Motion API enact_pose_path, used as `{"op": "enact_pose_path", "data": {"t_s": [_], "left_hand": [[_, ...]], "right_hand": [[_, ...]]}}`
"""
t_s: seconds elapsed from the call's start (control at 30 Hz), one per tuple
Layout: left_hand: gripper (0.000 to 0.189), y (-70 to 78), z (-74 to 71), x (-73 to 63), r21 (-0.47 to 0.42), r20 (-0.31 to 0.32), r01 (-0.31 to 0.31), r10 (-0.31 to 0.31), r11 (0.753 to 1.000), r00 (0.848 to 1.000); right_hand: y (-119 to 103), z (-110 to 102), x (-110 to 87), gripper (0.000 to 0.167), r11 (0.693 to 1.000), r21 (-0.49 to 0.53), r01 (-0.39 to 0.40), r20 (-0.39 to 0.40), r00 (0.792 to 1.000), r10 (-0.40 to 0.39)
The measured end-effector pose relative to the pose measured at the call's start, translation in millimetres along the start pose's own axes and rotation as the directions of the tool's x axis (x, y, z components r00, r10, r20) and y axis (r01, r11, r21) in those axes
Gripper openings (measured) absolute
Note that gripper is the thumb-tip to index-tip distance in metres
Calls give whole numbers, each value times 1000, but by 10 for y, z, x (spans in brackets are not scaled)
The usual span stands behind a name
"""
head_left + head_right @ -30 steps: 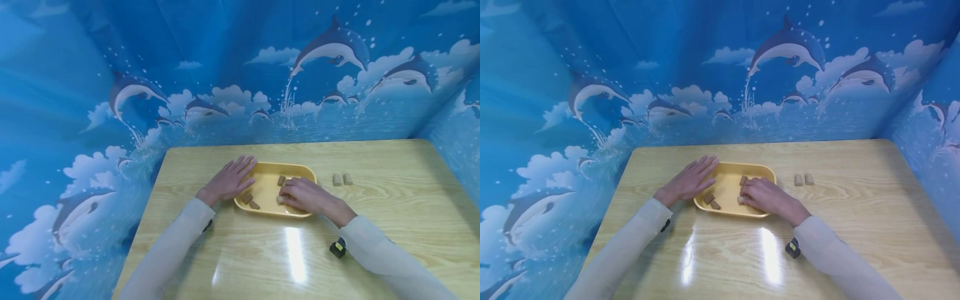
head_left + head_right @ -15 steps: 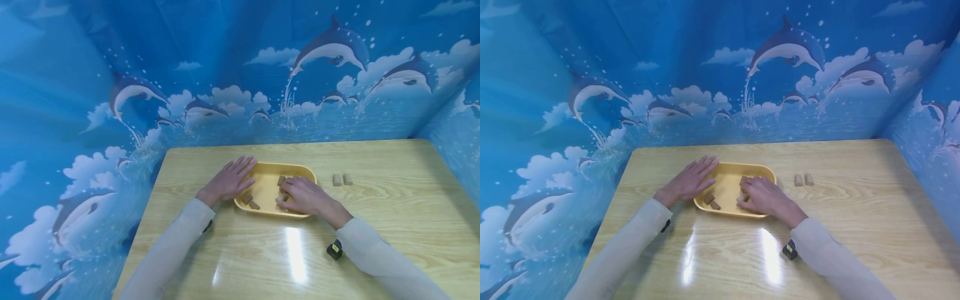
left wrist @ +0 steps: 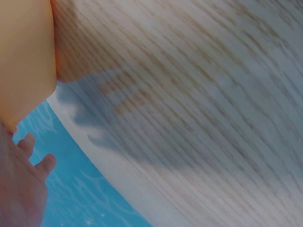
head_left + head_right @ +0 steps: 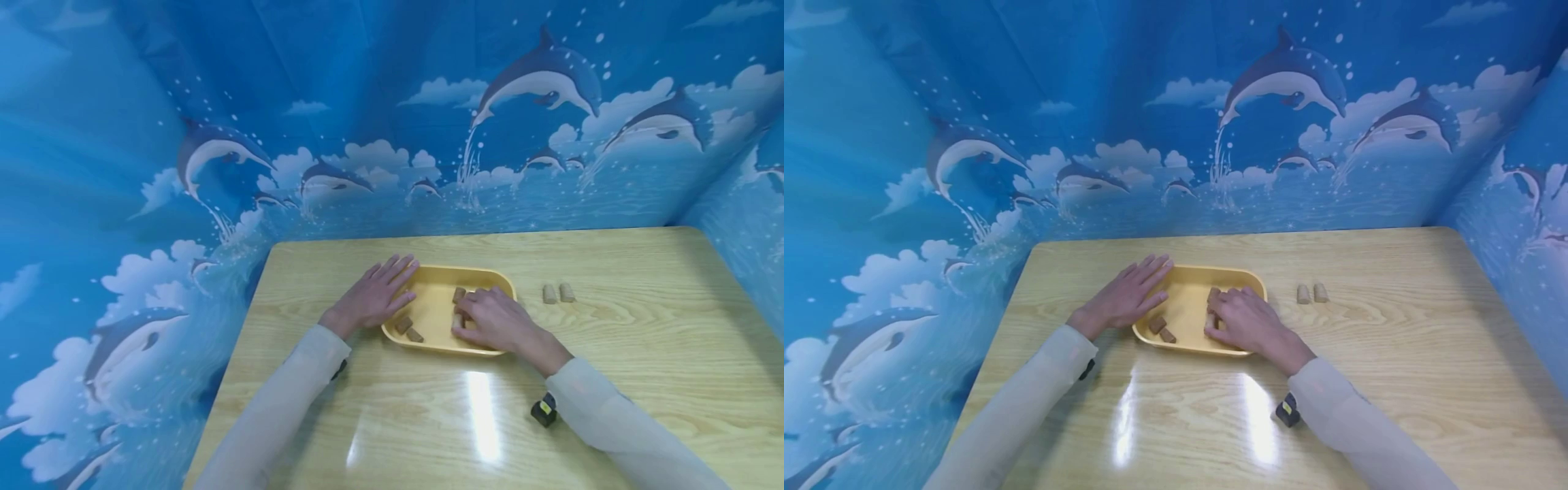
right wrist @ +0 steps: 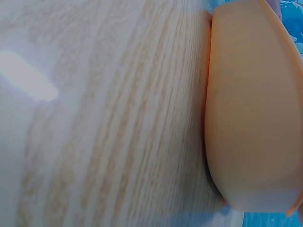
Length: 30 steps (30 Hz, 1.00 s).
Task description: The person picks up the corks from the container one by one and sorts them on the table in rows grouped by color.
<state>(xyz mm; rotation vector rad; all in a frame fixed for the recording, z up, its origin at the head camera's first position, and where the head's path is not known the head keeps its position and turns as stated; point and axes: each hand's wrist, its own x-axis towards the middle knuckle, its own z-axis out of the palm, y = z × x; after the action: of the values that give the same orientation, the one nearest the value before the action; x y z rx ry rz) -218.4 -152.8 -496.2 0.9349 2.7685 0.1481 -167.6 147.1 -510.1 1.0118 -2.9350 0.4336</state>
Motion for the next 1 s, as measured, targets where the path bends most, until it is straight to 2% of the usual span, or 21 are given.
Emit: {"op": "enact_pose_path", "data": {"t_s": [0.27, 0.63, 0.83, 1.0], "left_hand": [[71, 4, 2, -3, 7, 2, 4, -4, 1000, 1000], [71, 18, -25, -6, 32, 18, 18, -18, 999, 1000], [71, 25, -38, -8, 20, 13, 11, -11, 1000, 1000], [72, 26, -30, -7, 23, 12, 6, -7, 1000, 1000]], "right_hand": [[12, -13, -11, 40, 999, 29, 20, 20, 1000, -21], [25, -57, 7, 34, 992, 129, -4, -21, 1000, 7], [50, -130, -24, 37, 975, 224, -12, -10, 1000, 15], [105, -218, -77, 42, 948, 316, -48, -3, 999, 52]]}}
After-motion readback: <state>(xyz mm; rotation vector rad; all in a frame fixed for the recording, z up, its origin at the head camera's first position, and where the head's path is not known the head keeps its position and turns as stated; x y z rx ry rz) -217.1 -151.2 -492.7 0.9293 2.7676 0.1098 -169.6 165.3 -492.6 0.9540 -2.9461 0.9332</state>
